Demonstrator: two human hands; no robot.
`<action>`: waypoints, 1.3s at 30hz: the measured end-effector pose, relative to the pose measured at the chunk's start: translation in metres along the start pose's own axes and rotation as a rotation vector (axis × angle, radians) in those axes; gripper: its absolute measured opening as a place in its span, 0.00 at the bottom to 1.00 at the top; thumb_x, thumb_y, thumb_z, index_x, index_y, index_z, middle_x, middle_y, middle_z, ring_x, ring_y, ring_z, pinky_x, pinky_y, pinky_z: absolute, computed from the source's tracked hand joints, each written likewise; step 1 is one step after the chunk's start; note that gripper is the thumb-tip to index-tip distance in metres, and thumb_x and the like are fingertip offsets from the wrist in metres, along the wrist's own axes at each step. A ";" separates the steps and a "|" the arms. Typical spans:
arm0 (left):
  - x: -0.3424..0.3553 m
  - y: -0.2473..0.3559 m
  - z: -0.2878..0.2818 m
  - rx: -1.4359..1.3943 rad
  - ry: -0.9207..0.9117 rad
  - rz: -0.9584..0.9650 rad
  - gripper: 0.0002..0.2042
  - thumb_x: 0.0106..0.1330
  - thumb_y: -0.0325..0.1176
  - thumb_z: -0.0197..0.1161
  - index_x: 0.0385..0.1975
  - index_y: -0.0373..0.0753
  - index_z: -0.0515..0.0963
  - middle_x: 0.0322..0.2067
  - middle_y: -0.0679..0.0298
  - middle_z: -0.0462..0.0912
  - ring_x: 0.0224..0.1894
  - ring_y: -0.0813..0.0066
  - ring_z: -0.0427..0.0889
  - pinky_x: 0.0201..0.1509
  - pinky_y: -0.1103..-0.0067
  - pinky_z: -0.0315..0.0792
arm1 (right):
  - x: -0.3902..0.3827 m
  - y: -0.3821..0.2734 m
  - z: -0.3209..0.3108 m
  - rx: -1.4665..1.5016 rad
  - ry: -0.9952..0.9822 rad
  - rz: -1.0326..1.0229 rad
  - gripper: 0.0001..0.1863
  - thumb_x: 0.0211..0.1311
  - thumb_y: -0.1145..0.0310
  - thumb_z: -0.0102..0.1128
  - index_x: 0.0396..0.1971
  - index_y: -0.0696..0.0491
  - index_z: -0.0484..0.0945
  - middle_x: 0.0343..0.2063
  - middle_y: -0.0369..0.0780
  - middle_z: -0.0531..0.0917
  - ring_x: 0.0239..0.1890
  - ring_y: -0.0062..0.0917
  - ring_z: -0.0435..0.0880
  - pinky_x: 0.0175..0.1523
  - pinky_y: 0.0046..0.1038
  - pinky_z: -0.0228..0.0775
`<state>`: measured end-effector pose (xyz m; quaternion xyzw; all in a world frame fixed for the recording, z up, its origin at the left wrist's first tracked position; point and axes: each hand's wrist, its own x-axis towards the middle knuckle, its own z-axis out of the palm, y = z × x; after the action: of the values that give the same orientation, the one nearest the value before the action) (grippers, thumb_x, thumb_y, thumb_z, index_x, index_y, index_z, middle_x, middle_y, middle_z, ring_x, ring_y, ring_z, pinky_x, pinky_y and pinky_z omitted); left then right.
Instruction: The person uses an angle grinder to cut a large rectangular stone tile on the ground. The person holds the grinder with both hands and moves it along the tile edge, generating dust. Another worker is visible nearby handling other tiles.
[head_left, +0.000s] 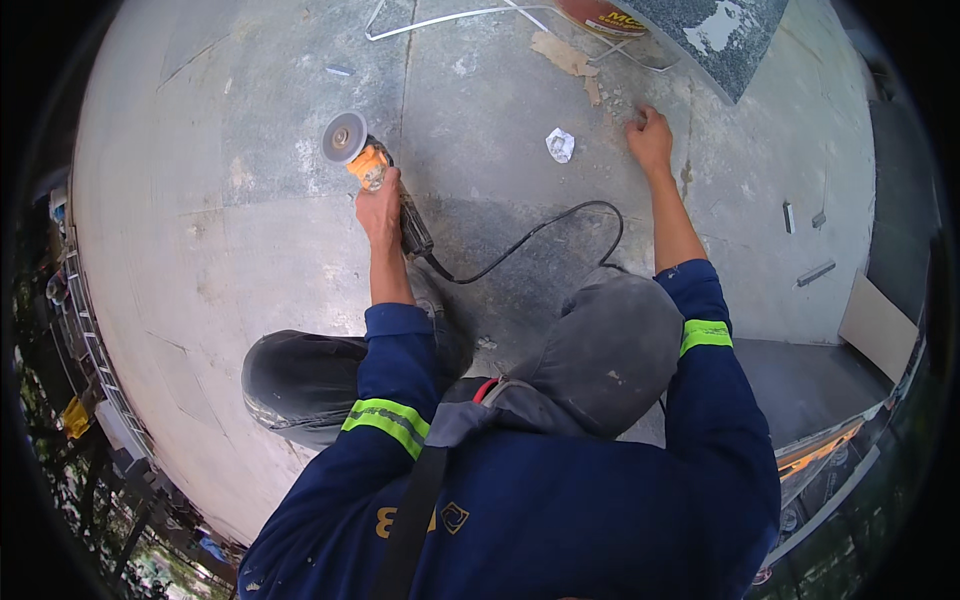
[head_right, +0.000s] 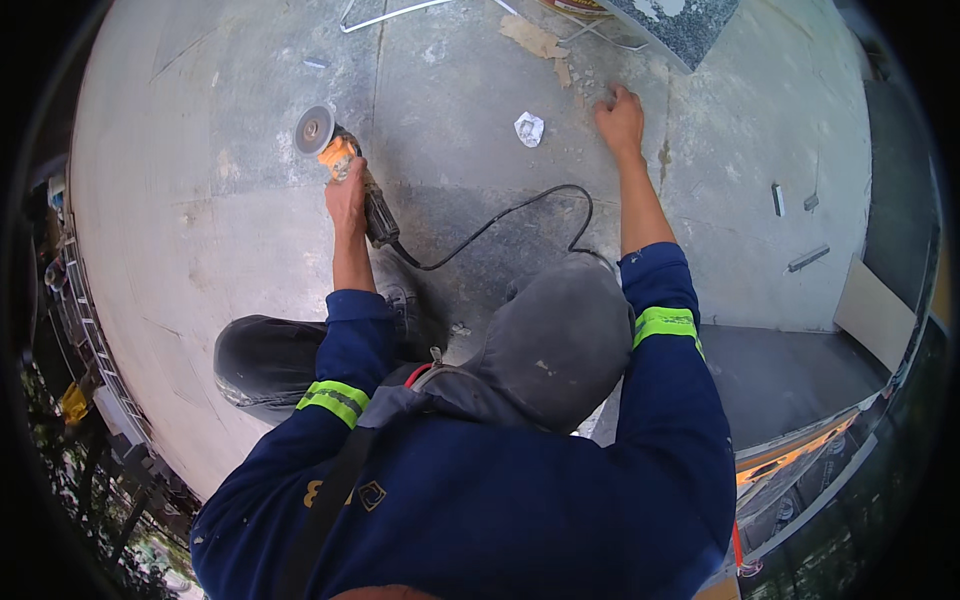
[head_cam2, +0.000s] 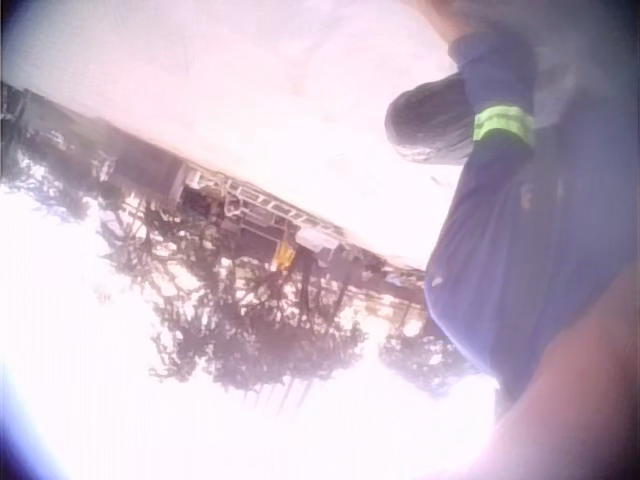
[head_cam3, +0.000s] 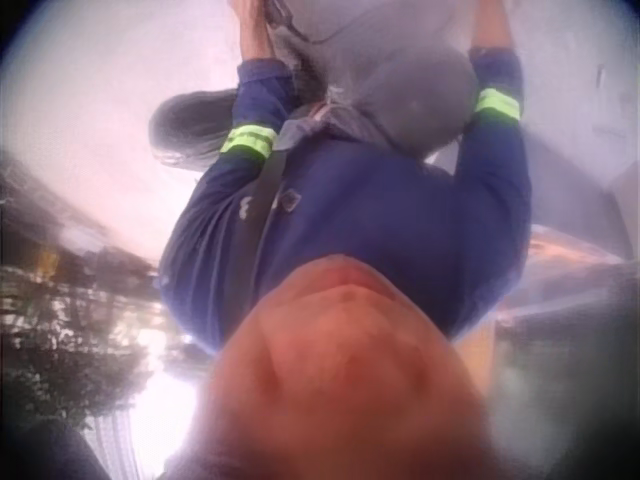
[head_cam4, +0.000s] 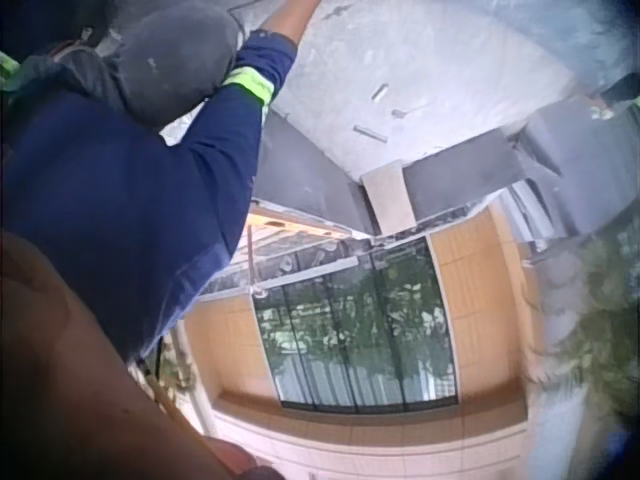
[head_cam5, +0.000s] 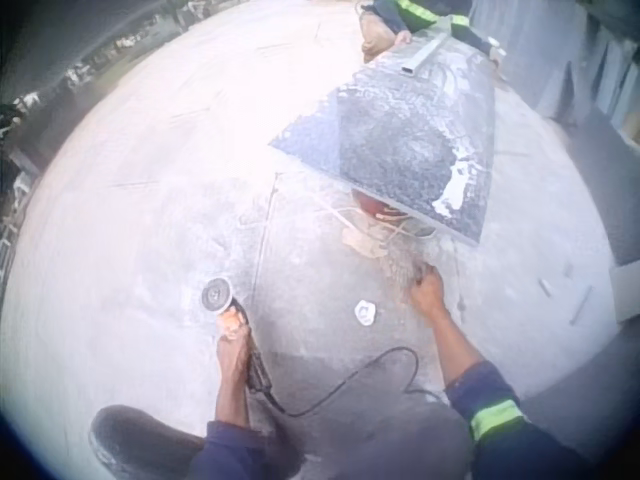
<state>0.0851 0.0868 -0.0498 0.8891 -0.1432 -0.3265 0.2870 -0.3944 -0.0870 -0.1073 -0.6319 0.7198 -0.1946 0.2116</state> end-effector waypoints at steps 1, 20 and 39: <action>0.005 -0.010 -0.008 -0.009 0.029 0.020 0.36 0.56 0.55 0.74 0.51 0.23 0.86 0.44 0.46 0.92 0.46 0.51 0.92 0.54 0.62 0.82 | -0.017 0.007 0.003 0.011 -0.006 0.011 0.25 0.66 0.65 0.69 0.62 0.55 0.85 0.58 0.53 0.87 0.53 0.45 0.91 0.61 0.41 0.81; -0.029 0.030 0.048 -0.266 -0.402 0.102 0.24 0.66 0.41 0.74 0.55 0.29 0.81 0.37 0.61 0.86 0.34 0.72 0.85 0.38 0.74 0.80 | -0.144 -0.115 0.033 0.440 -0.657 -0.245 0.14 0.69 0.60 0.68 0.39 0.58 0.90 0.39 0.50 0.92 0.44 0.44 0.92 0.53 0.42 0.82; -0.068 0.047 0.072 -0.269 -0.510 0.066 0.24 0.59 0.32 0.74 0.53 0.30 0.77 0.37 0.60 0.85 0.33 0.72 0.84 0.37 0.71 0.79 | 0.059 -0.069 0.055 -0.005 -0.229 0.012 0.27 0.62 0.60 0.77 0.61 0.51 0.85 0.56 0.44 0.88 0.57 0.42 0.89 0.61 0.42 0.82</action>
<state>-0.0165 0.0498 -0.0323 0.7272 -0.1949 -0.5460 0.3676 -0.3134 -0.1551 -0.1188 -0.6462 0.6952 -0.1179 0.2920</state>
